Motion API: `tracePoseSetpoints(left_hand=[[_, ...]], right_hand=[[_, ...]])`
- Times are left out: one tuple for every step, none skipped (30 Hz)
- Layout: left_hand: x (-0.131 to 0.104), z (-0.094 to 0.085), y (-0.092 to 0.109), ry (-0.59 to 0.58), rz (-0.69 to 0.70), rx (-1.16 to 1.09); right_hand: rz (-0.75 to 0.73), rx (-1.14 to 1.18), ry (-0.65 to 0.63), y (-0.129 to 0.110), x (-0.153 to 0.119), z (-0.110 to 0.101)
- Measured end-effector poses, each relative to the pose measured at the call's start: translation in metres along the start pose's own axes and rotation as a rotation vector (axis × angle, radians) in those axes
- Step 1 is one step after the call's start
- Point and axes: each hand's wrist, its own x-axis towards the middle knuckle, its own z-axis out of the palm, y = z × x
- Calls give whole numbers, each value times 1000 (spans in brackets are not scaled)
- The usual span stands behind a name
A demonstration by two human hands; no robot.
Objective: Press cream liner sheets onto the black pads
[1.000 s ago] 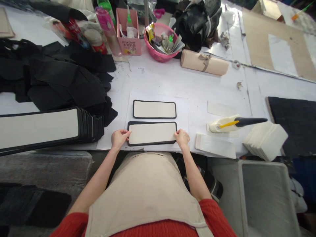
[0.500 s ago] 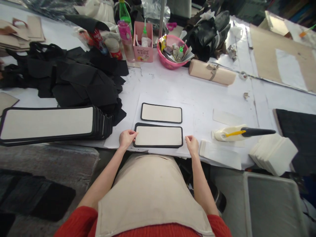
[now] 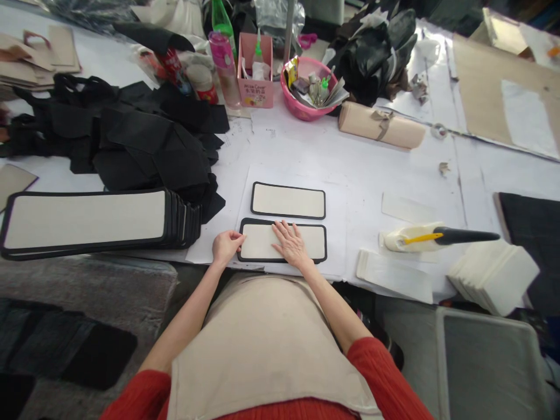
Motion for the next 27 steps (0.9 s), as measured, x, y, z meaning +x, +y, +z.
tracePoseSetpoints(left_hand=[[0, -1, 0, 4, -2, 10], [-1, -1, 1, 10, -7, 22], [-3, -2, 2, 18, -13, 38], [-5, -3, 4, 37, -14, 62], [-7, -3, 7, 73, -2, 97], [-9, -3, 11, 129, 32, 142], [-12, -1, 15, 194, 101, 195], [-14, 3, 20, 252, 209, 253], [-16, 7, 24, 282, 353, 313], [-16, 13, 28, 274, 516, 369], [-16, 21, 30, 229, 675, 421], [-15, 28, 31, 162, 814, 472], [-13, 36, 31, 97, 914, 520], [-10, 42, 29, 50, 973, 564], [-8, 48, 26, 24, 1000, 600], [-5, 52, 23, 15, 1004, 628], [-3, 55, 20, 11, 999, 648], [-2, 56, 17, 8, 991, 661], [-1, 56, 16, 4, 984, 670], [-1, 56, 15, -3, 979, 675], [-1, 55, 15, -11, 974, 678], [-2, 54, 16, -19, 969, 680], [-3, 53, 17, -27, 964, 680], [-3, 52, 18, -35, 960, 682], [-4, 52, 19, -42, 958, 684], [-4, 52, 20, -47, 957, 688], [-4, 52, 20, -50, 957, 693]], right_hand=[[-1, -5, 3, 1, -1, 1], [0, -9, 5, 2, -1, 2], [0, -12, 5, 3, -2, 2], [-1, -13, 4, 3, -2, 1], [-2, -15, 2, 3, -3, 1], [-2, -16, 1, 3, -3, 1], [-2, -17, 2, 3, -2, 1], [-2, -18, 4, 2, -2, 1], [-1, -19, 7, 1, -2, 2], [1, -20, 10, 0, -1, 2], [4, -21, 13, 0, 0, 3], [6, -23, 17, -1, 0, 3], [4, -25, 19, -1, 0, 3], [-5, -26, 19, 1, -1, 2], [-17, -28, 18, 3, -3, 1], [-25, -29, 15, 8, -6, -1], [-22, -33, 12, 14, -11, -4], [0, -37, 11, 22, -18, -6], [39, -44, 12, 30, -25, -8], [90, -50, 15, 39, -33, -10], [141, -54, 19, 47, -40, -12], [184, -55, 21, 54, -47, -12], [214, -53, 22, 60, -52, -12], [233, -50, 22, 64, -56, -11], [244, -45, 22, 66, -58, -10], [250, -41, 23, 67, -59, -9], [252, -36, 25, 67, -58, -8]])
